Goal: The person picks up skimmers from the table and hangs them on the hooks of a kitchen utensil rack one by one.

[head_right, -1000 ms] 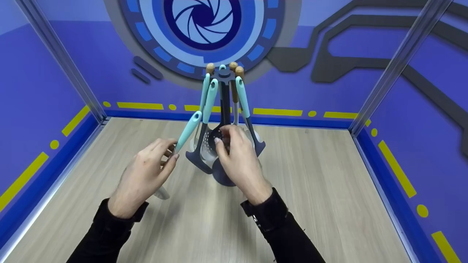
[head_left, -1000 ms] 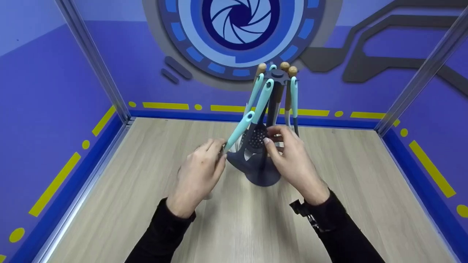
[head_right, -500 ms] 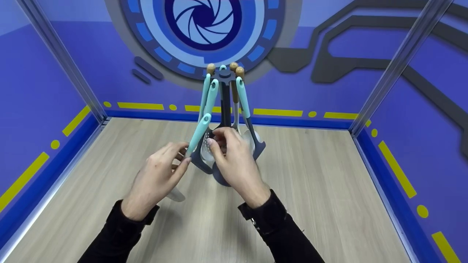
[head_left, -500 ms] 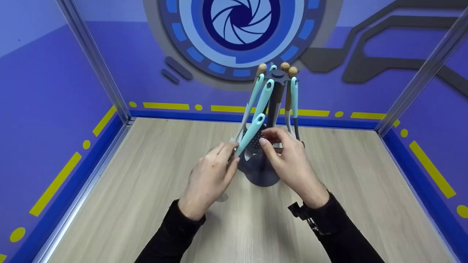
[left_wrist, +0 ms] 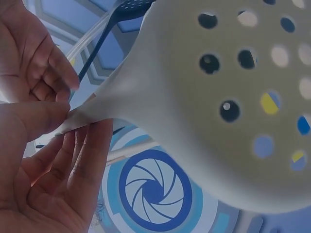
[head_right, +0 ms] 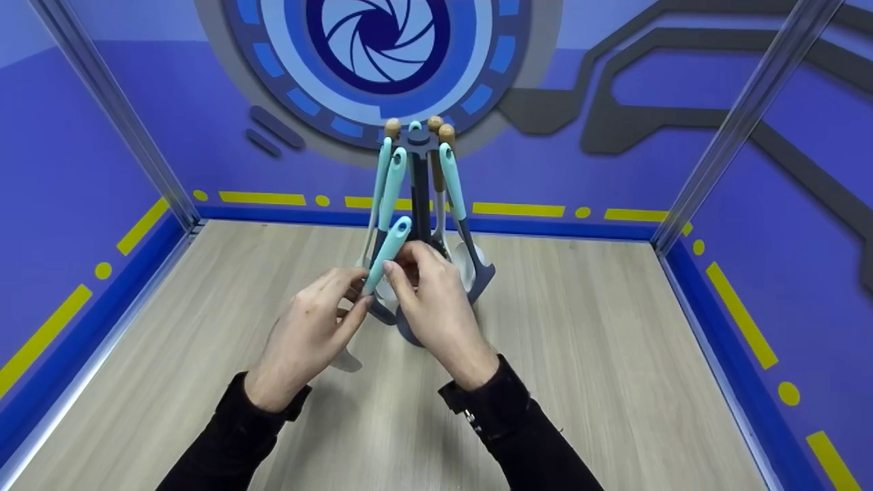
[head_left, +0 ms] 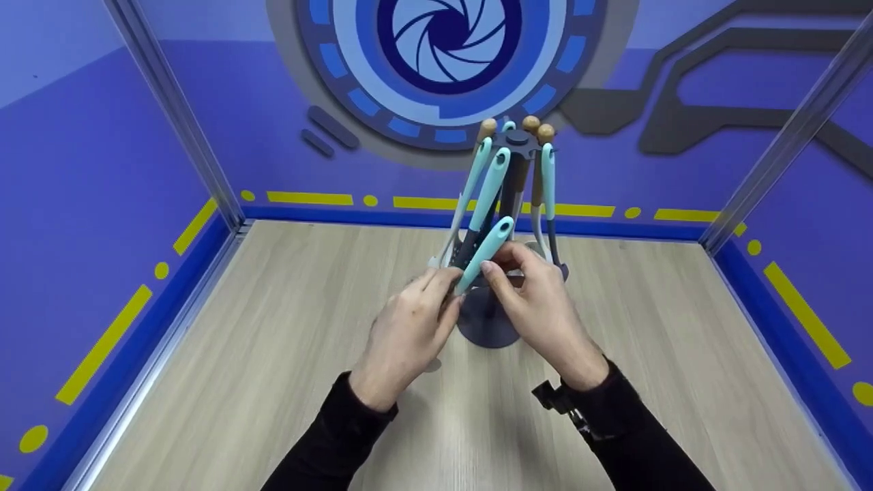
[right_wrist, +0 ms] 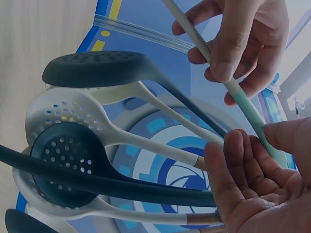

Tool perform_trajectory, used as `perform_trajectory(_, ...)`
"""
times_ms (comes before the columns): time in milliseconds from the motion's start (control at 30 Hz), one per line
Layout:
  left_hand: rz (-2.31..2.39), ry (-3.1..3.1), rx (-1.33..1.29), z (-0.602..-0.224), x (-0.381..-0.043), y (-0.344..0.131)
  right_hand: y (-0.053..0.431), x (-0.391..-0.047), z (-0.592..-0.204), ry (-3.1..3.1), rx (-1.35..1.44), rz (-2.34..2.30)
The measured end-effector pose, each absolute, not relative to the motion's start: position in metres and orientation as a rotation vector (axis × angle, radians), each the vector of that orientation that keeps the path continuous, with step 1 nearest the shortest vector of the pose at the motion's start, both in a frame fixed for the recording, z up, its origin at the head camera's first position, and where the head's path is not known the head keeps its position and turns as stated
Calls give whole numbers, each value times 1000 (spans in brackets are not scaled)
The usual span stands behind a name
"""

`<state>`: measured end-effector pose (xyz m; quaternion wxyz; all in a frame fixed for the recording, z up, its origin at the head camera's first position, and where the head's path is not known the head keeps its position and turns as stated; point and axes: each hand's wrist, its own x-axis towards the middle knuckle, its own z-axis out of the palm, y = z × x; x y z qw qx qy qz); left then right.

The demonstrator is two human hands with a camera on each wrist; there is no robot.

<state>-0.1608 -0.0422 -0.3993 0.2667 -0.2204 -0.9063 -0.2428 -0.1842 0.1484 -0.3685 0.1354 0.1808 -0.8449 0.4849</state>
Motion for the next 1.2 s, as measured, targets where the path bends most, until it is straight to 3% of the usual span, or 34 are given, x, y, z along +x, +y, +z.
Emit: perform_trajectory(1200,-618,-2430,-537,-402,-170,-55,161,-192,-352,-2233,434,1724)
